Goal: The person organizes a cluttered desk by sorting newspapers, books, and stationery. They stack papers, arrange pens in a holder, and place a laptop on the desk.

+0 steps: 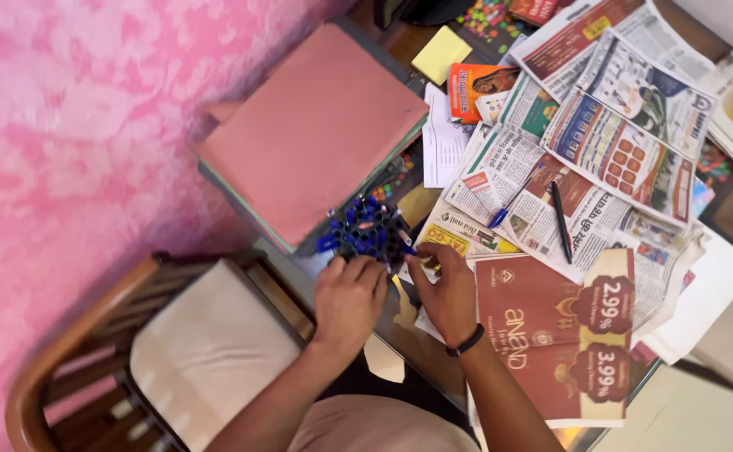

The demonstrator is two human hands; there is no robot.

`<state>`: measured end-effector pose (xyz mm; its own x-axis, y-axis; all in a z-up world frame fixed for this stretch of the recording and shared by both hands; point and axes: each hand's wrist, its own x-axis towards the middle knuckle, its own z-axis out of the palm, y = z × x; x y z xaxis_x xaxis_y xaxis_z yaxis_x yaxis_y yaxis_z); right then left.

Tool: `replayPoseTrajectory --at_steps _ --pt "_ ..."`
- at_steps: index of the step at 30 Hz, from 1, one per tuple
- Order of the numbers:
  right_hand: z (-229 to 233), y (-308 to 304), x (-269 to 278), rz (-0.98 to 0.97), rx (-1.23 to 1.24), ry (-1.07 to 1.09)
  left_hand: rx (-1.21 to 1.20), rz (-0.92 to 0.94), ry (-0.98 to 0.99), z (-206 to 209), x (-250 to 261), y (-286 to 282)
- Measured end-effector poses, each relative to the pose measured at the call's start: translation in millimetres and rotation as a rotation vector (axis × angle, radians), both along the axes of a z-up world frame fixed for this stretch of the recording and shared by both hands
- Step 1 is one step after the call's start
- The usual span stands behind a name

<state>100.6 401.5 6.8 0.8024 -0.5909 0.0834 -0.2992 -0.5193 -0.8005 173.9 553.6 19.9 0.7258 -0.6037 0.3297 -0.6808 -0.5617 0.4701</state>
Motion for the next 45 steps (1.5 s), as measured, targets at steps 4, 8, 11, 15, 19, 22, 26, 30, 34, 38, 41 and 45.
replayPoseTrajectory --at_steps 4,8,11,15,19,22,26,30,34,38,41,45 --pt "-4 13 9 -0.154 0.252 0.064 0.024 -0.052 0.085 -2 16 2" --pt "-9 15 9 -0.123 0.212 -0.036 0.140 -0.140 0.147 -3 28 4" --pt "-6 13 9 -0.086 0.176 0.012 0.285 -0.178 0.197 -1 34 4" --pt "10 7 6 -0.011 0.082 0.019 0.279 -0.212 0.219 13 40 5" --pt "43 4 -19 -0.022 0.002 -0.061 0.257 -0.154 0.263 57 37 10" --pt "63 -11 -47 -0.151 -0.056 -0.163 0.006 -0.157 0.211 100 36 16" --pt "64 -33 -83 -0.387 -0.088 -0.200 -0.338 -0.188 0.169 110 33 -10" --pt "47 -51 -97 -0.529 -0.071 -0.237 -0.307 -0.171 0.255 41 47 -120" --pt "23 -66 -105 -0.633 -0.033 -0.191 -0.027 -0.110 0.496 -12 49 -177" --pt "-6 -101 -99 -0.518 -0.207 -0.230 -0.092 -0.183 0.437 -12 30 -147" --pt "-22 -124 -84 -0.419 -0.400 -0.178 -0.033 -0.188 0.397 7 22 -98" --pt "-21 -133 -66 -0.347 -0.612 0.006 0.066 0.017 0.370 33 37 -48"
